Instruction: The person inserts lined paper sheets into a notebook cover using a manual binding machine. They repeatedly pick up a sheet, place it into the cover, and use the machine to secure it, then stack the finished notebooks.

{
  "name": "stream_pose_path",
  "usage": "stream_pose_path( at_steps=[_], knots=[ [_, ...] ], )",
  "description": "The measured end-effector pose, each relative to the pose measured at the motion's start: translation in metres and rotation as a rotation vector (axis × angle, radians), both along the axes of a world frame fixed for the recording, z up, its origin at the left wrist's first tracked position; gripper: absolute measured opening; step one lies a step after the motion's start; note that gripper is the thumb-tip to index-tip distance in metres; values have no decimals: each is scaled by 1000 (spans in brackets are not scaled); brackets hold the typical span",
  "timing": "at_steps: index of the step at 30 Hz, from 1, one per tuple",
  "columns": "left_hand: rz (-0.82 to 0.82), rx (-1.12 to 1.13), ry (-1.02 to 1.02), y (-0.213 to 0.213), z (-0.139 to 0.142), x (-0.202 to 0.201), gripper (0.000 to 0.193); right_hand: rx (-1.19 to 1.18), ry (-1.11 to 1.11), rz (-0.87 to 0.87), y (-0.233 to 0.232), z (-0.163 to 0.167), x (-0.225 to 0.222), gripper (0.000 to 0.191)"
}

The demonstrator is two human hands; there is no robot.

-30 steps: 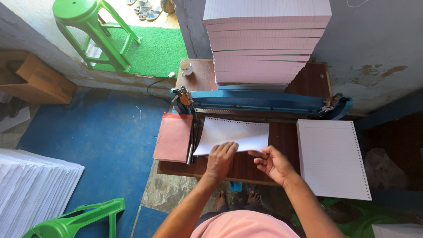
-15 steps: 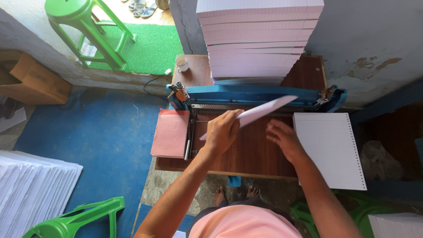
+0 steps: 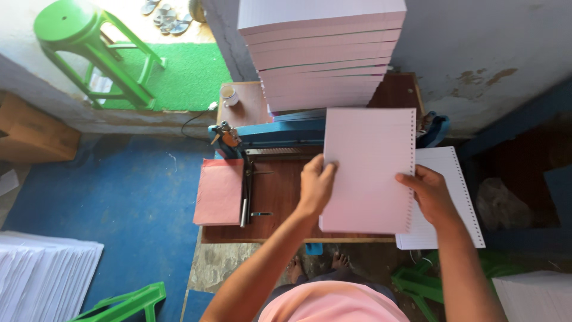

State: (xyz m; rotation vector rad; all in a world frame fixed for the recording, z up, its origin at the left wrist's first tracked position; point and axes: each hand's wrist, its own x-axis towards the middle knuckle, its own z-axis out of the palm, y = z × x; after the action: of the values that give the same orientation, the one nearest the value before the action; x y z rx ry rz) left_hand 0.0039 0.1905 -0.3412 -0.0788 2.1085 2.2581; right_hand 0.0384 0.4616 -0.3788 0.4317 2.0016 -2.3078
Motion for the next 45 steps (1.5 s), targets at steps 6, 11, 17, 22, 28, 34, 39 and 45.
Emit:
stream_pose_path(
  at_steps=[6, 11, 17, 22, 28, 34, 39, 45],
  knots=[
    [-177, -29, -463, 66, -48, 16, 28, 281, -304, -70, 72, -21, 25, 46],
    [-237, -27, -575, 112, -73, 17, 31, 352, -394, -165, 128, -51, 31, 44],
    [-315, -136, -643, 156, -85, 3, 28, 450, -391, -235, 158, -63, 35, 46],
    [-288, -148, -643, 177, -91, 0, 27, 524, -423, -244, 166, -59, 30, 42],
    [-234, -165, -586, 187, -87, 7, 29, 552, -321, -227, 176, -67, 29, 38],
    [-240, -200, -475, 189, -81, 13, 36, 752, -339, -200, 179, -71, 32, 40],
    [-279, -255, -472, 189, -77, 11, 39, 883, -388, -172, 179, -66, 31, 41],
    [-249, -337, -524, 192, -78, 6, 39, 976, -400, -118, 185, -66, 28, 42]
  ],
)
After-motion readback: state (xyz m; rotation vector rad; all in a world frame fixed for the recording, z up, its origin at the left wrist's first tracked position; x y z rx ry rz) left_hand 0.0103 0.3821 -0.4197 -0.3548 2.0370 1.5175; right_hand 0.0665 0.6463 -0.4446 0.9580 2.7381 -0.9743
